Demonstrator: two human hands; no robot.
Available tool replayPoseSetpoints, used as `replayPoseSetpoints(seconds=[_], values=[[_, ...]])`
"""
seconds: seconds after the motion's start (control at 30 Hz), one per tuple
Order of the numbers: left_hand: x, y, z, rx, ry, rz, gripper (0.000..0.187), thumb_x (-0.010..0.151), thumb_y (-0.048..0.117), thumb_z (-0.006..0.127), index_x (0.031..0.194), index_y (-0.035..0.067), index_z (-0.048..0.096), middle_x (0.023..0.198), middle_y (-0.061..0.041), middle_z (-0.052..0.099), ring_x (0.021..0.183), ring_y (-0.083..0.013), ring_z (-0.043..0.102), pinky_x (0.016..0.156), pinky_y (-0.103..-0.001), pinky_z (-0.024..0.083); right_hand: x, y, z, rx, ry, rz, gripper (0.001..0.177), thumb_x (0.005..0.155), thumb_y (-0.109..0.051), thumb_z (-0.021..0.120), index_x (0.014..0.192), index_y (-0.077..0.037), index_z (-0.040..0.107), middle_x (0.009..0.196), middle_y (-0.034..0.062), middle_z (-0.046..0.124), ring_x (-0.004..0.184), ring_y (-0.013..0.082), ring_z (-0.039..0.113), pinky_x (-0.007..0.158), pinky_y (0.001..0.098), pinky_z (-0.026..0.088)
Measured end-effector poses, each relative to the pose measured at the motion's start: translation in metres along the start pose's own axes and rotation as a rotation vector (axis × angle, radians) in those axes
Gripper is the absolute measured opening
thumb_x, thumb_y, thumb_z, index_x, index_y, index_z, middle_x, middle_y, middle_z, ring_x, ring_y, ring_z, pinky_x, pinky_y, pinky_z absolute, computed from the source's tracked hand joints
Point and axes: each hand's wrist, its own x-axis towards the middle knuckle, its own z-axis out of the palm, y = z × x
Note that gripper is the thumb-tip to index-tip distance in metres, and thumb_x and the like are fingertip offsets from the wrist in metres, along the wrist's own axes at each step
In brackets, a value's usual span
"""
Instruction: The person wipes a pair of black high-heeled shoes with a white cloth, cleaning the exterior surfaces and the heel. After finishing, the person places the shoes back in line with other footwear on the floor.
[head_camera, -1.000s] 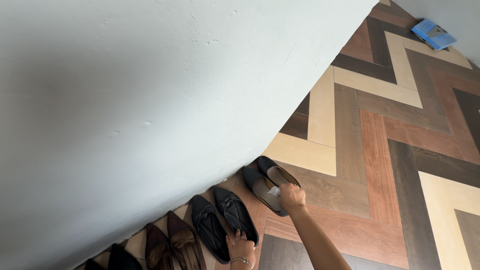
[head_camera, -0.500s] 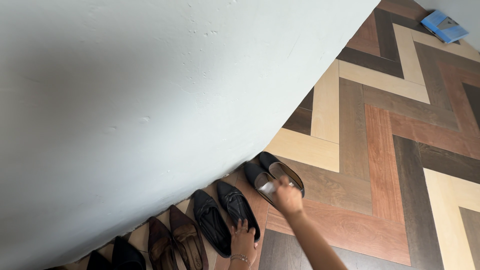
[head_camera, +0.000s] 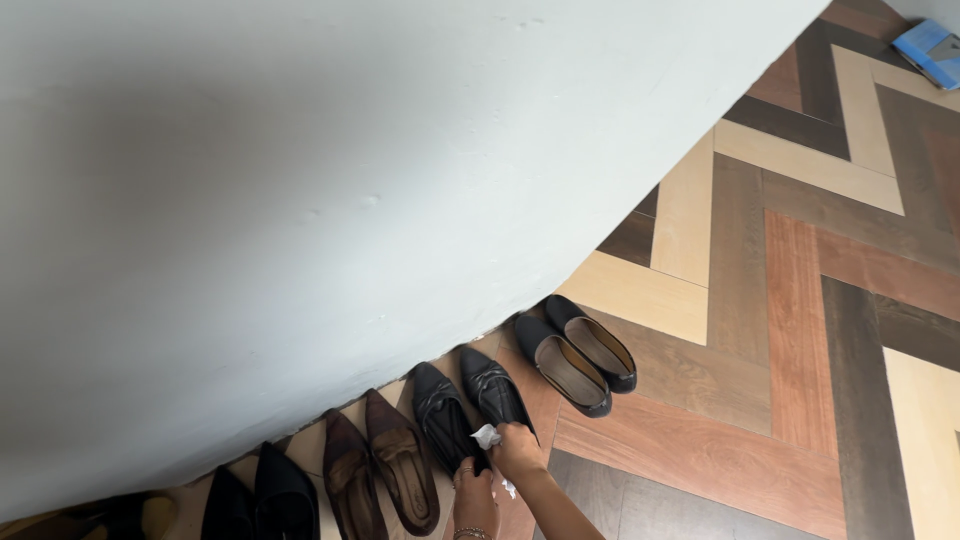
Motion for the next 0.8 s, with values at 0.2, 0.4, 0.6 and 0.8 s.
replayPoseSetpoints(seconds=[0.2,0.4,0.6,0.8], values=[[0.006,-0.002,0.010,0.003,0.037,0.072,0.053,0.082,0.022,0.080,0.128,0.006,0.057,0.141,-0.014,0.048,0.135,-0.0339,0.045,0.106,-0.046,0.046,0.000,-0.012,0.001,0.016,0.062,-0.062,0.018,0.086,-0.020,0.070,0.097,-0.005,0.073,0.108,0.0167,0.070,0.104,0.0368,0.068,0.092,0.0456,0.055],[0.003,0.001,0.012,-0.004,0.062,0.127,0.051,0.082,0.020,0.077,0.127,0.004,0.059,0.141,-0.017,0.049,0.134,-0.0375,0.045,0.105,-0.048,0.044,0.012,0.004,0.000,-0.148,-0.035,-0.095,0.017,0.082,-0.016,0.070,0.094,-0.005,0.075,0.108,0.0178,0.071,0.105,0.0389,0.068,0.094,0.0464,0.055],[0.012,-0.001,0.022,-0.029,0.121,0.223,0.050,0.082,0.018,0.074,0.127,0.002,0.060,0.140,-0.021,0.050,0.132,-0.0411,0.045,0.105,-0.050,0.042,0.030,0.030,0.003,-0.168,0.101,-0.108,0.016,0.081,-0.010,0.066,0.092,-0.004,0.076,0.104,0.0192,0.072,0.100,0.0397,0.070,0.091,0.0464,0.056],[-0.005,-0.048,0.006,-0.225,0.504,0.529,0.048,0.082,0.017,0.071,0.126,0.000,0.062,0.140,-0.025,0.052,0.131,-0.0447,0.045,0.105,-0.052,0.040,0.016,0.003,-0.011,-0.175,0.189,-0.108,0.025,0.081,-0.021,0.072,0.096,-0.002,0.072,0.106,0.0228,0.069,0.094,0.0410,0.070,0.082,0.0481,0.058]])
